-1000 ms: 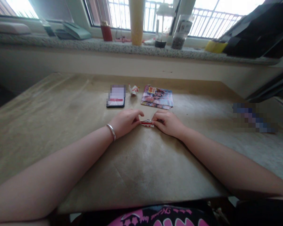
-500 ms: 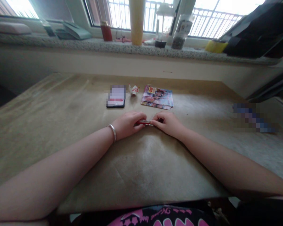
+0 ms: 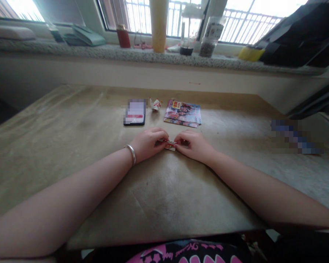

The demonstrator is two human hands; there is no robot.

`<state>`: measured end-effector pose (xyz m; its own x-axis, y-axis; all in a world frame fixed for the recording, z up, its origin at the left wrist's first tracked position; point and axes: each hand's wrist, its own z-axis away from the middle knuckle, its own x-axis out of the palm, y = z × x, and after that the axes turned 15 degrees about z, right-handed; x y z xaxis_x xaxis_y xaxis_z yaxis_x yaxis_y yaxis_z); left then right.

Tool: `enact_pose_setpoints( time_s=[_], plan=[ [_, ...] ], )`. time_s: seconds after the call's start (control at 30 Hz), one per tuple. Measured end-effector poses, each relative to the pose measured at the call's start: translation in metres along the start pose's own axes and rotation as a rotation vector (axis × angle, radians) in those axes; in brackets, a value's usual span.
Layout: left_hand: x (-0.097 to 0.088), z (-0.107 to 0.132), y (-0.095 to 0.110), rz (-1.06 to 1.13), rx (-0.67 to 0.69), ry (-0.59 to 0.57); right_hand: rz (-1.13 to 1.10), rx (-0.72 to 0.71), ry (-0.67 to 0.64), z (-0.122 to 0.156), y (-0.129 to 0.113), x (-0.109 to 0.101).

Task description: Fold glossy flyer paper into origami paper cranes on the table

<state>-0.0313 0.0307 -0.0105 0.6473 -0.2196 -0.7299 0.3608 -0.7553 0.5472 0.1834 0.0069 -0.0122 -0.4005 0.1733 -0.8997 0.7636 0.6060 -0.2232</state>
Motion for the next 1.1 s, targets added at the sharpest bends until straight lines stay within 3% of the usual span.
enact_pose_setpoints(
  time_s=[0.4, 0.6, 0.9, 1.1],
  plan=[
    [-0.005, 0.001, -0.003, -0.147, 0.174, -0.093, 0.246, -0.295, 0.056, -0.001, 0.002, -0.003],
    [-0.01, 0.001, -0.001, -0.195, 0.213, -0.141, 0.366, -0.363, 0.016, 0.0, -0.001, -0.008],
    [-0.016, 0.001, -0.005, -0.007, 0.162, -0.184, 0.499, -0.296, -0.054, 0.003, -0.011, -0.014],
    [-0.014, 0.001, -0.001, -0.046, 0.098, -0.186, 0.509, -0.195, -0.07, 0.004, -0.016, -0.011]
  ],
)
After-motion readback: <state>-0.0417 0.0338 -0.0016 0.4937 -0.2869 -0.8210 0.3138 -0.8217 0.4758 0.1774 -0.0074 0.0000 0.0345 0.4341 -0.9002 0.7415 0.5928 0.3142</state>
